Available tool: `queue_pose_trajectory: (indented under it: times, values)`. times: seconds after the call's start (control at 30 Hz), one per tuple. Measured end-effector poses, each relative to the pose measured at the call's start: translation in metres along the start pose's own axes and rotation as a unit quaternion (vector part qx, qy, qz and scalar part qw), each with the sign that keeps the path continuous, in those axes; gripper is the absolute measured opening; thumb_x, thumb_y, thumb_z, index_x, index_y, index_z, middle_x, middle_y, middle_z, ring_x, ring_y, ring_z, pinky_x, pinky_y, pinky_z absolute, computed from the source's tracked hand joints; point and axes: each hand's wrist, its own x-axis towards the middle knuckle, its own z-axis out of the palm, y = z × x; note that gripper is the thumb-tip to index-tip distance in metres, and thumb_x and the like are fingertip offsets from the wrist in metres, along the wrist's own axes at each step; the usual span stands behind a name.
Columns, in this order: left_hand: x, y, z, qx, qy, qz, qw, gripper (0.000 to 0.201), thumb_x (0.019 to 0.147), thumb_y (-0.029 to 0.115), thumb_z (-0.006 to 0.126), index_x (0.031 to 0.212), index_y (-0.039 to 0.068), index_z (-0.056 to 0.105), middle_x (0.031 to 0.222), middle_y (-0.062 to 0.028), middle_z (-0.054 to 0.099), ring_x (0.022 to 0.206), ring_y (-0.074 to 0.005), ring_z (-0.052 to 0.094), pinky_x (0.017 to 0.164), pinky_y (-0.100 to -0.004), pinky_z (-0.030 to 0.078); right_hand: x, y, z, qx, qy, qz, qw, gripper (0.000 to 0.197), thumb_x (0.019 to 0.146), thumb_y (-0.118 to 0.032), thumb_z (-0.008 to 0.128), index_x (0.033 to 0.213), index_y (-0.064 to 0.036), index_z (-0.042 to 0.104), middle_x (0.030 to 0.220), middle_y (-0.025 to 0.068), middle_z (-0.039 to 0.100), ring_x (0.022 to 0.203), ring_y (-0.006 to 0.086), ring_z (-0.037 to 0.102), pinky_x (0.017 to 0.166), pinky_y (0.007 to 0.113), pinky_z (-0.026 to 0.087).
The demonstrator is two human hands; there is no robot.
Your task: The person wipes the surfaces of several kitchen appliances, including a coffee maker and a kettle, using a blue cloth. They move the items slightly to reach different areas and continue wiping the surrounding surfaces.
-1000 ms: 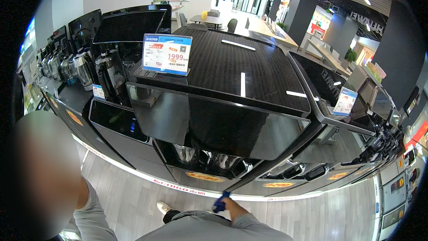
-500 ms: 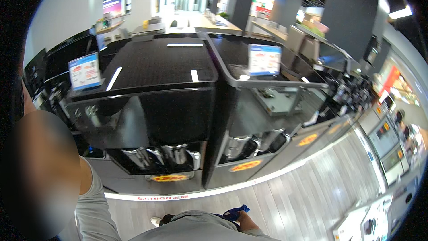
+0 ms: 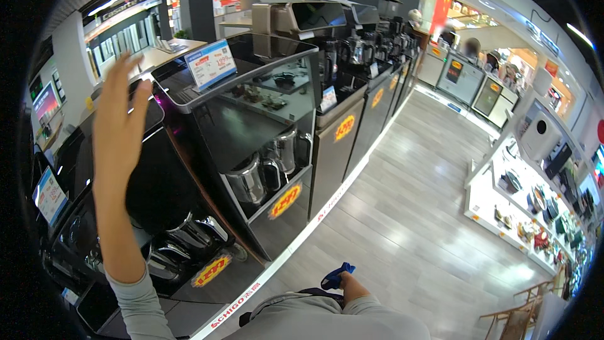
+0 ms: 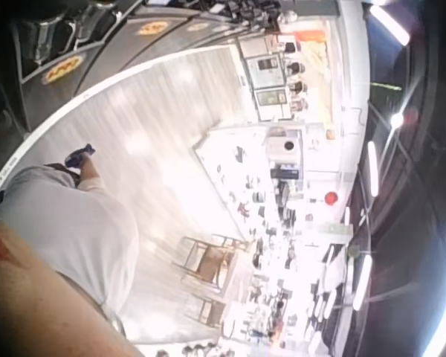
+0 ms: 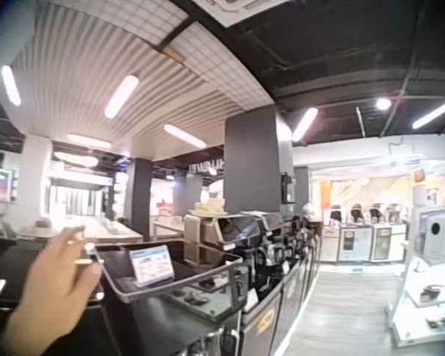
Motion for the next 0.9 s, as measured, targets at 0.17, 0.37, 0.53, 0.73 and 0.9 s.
queue_pose_trajectory:
  times: [0.17,0.37,0.53,0.73,0.9]
  values:
    - [-0.024,-0.024,0.043,0.149,-0.160,-0.054,0.974,0.056,0.098,0.048,0.040,0.132,0.005,0.050,0.140,-0.0217,0.044,0.131,-0.0359,0.041,0.110,-0.0466,0.030,-0.043,0.014,0.000,0.124,0.005,0.045,0.991,0.035,0.087,-0.024,0.056,0.114,-0.0019,0.052,0.109,0.0167,0.062,0.092,0.0319,0.062,0.083,0.046,0.047]
    - [-0.017,-0.018,0.034,0.168,-0.269,-0.084,0.945,0.073,0.094,0.063,0.033,0.138,0.006,0.044,0.144,-0.0210,0.041,0.138,-0.0314,0.033,0.113,-0.0542,0.020,-0.033,0.076,-0.003,0.084,0.130,0.048,0.987,0.044,0.080,-0.027,0.067,0.117,-0.0051,0.055,0.117,0.0128,0.059,0.106,0.0274,0.057,0.090,0.041,0.046]
    - [-0.014,-0.008,0.037,0.179,-0.307,-0.115,0.928,0.075,0.091,0.067,0.037,0.138,0.008,0.045,0.142,-0.0187,0.044,0.137,-0.0300,0.034,0.113,-0.0557,0.019,-0.032,0.097,-0.028,-0.009,0.094,0.038,0.995,0.045,0.079,-0.021,0.066,0.119,-0.0023,0.056,0.119,0.0157,0.059,0.109,0.0325,0.057,0.090,0.044,0.047]
    - [-0.012,-0.018,0.037,0.178,-0.328,-0.128,0.919,0.079,0.090,0.070,0.031,0.140,0.011,0.044,0.141,-0.0186,0.045,0.137,-0.0304,0.036,0.112,-0.0575,0.020,0.002,0.107,-0.075,-0.037,0.089,-0.008,0.995,0.042,0.078,-0.012,0.064,0.117,-0.0005,0.055,0.117,0.0193,0.060,0.106,0.0364,0.060,0.090,0.051,0.049]
    - [-0.013,-0.034,0.060,0.181,-0.331,-0.130,0.917,0.087,0.085,0.077,0.029,0.143,0.013,0.040,0.141,-0.0172,0.046,0.136,-0.0301,0.037,0.111,-0.0595,0.021,-0.009,0.089,-0.105,0.008,0.112,0.081,0.990,0.046,0.079,-0.017,0.058,0.122,-0.0025,0.048,0.117,0.0197,0.058,0.111,0.0385,0.056,0.097,0.052,0.043]
